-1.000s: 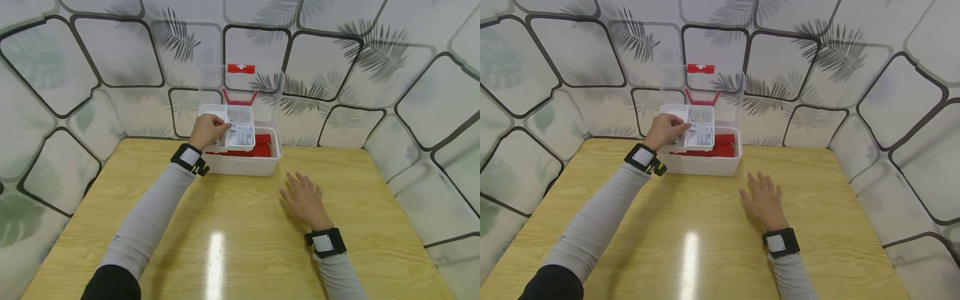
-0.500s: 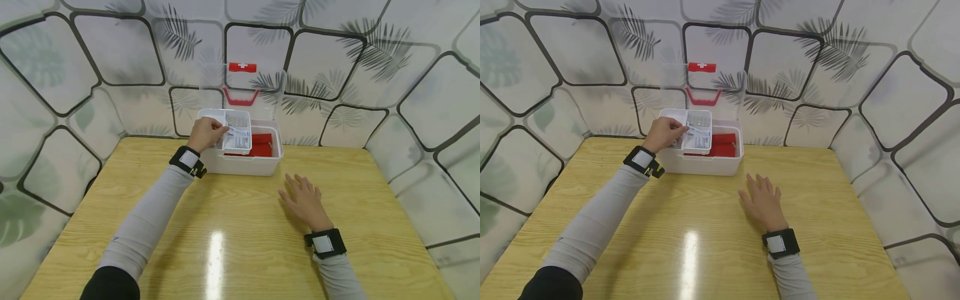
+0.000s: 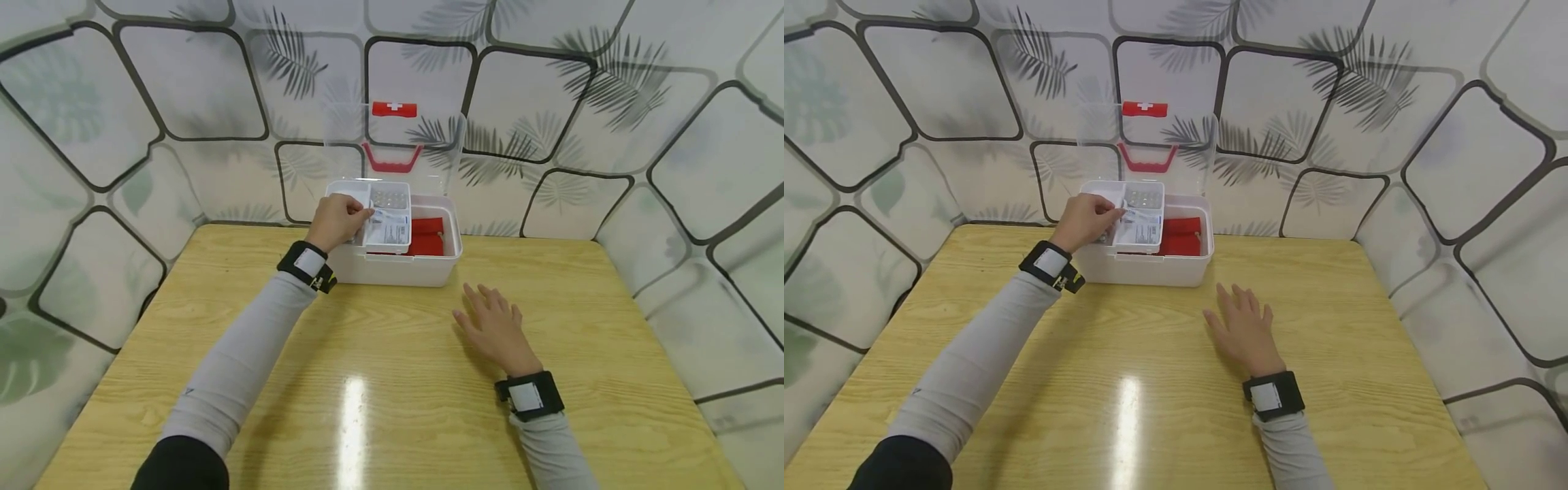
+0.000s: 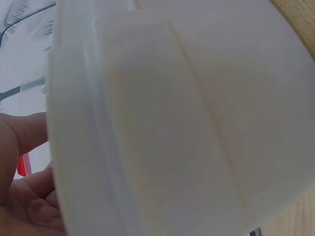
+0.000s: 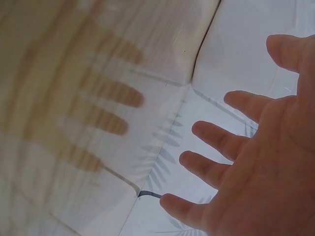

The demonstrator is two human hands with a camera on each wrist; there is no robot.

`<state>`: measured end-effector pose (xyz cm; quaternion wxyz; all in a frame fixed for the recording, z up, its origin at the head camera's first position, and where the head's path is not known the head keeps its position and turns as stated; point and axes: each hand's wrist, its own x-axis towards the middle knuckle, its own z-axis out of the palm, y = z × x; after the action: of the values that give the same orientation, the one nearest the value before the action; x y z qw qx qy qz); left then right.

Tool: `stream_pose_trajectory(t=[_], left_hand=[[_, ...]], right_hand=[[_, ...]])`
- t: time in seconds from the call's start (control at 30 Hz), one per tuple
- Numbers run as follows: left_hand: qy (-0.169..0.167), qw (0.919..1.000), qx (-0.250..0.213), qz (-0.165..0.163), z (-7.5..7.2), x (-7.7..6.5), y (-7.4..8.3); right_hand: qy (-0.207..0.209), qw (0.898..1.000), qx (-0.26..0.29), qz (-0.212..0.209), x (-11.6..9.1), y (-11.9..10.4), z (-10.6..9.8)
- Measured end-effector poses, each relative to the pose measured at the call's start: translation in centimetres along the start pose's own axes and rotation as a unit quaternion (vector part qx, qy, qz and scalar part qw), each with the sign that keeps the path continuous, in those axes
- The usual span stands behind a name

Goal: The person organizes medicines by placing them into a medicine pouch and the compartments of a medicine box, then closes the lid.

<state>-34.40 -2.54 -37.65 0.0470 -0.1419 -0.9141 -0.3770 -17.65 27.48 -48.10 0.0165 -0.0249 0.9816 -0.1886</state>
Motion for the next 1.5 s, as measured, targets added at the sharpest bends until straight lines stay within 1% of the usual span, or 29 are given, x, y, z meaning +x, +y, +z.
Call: stream_pose_trajectory(t=[0.17,0.37,0.47,0.6,0.7,0.87,0.93,1.13,1.33,1.4,1.5], left_hand=[[0.012,0.9999,-0.006,0.010,-0.1,-0.1,0.4],[0.001,0.9999,-0.001,0.012,0.0,-0.2,0.2],[0.012,0.9997,-0.011,0.018,0.0,-0.2,0.1],[0.027,0.9989,-0.023,0.032,-0.4,-0.2,0.4],[0.023,0.9992,-0.012,0.031,-0.3,-0.3,0.5],[0.022,0.9995,0.007,0.020,0.3,-0.3,0.0],[0.025,0.9994,0.007,0.020,0.5,-0.3,-0.2],[0.036,0.9991,-0.004,0.024,0.1,-0.8,0.0],[0.028,0.9995,-0.005,0.013,0.2,-0.9,0.1],[0.030,0.9994,-0.003,0.016,0.3,-0.8,0.1],[0.037,0.9989,0.001,0.029,0.2,-0.6,0.3]], right_hand=[[0.003,1.000,0.001,-0.006,-0.1,0.0,-0.1],[0.003,1.000,0.004,-0.007,0.0,0.2,0.2],[0.001,1.000,0.008,-0.007,0.0,0.3,0.3],[0.002,1.000,0.009,-0.008,0.0,0.3,0.2],[0.004,1.000,0.006,-0.011,0.0,0.4,0.3],[-0.002,1.000,0.005,-0.013,0.1,0.4,0.4],[-0.004,1.000,0.004,-0.013,0.0,0.3,0.5],[-0.006,1.000,-0.003,-0.015,-0.3,-0.3,0.4],[-0.010,1.000,0.001,-0.013,-0.1,0.0,0.6],[-0.012,1.000,0.002,-0.013,0.0,0.2,0.8],[-0.012,1.000,0.002,-0.012,0.1,0.3,0.9]])
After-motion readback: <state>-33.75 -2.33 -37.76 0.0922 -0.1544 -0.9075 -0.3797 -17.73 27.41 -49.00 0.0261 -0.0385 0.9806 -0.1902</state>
